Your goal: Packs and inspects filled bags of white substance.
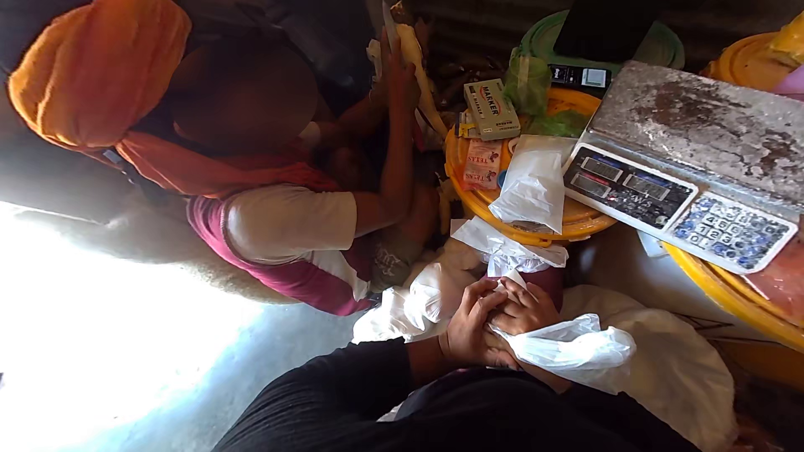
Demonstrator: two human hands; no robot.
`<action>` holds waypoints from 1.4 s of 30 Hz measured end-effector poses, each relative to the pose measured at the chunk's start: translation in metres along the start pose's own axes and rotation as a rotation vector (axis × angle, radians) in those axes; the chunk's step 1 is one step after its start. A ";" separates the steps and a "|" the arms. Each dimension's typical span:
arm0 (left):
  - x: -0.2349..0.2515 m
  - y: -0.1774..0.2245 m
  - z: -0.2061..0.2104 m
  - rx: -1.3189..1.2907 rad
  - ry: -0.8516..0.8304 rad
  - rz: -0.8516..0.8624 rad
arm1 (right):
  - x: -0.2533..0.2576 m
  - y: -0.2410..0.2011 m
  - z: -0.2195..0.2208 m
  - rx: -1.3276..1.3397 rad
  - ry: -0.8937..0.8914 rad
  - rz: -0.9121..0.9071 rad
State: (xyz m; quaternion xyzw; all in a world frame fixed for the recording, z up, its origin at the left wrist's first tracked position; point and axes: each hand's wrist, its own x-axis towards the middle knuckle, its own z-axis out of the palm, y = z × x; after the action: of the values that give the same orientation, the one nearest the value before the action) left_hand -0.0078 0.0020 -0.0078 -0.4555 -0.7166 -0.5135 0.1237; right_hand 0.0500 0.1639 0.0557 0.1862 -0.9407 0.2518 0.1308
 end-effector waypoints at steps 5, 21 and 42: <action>0.001 0.001 0.001 0.010 0.000 -0.009 | -0.001 0.009 0.006 -0.033 0.052 -0.047; 0.062 0.047 -0.024 0.118 -0.532 -0.330 | -0.024 0.009 -0.013 0.185 0.412 0.091; 0.090 0.048 -0.022 -0.075 -0.854 -0.094 | -0.040 -0.039 -0.112 0.745 -0.109 0.939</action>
State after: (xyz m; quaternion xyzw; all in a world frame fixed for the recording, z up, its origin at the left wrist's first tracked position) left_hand -0.0262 0.0335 0.0900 -0.5983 -0.7043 -0.3097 -0.2239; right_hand 0.1195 0.2026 0.1524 -0.2032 -0.7762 0.5854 -0.1168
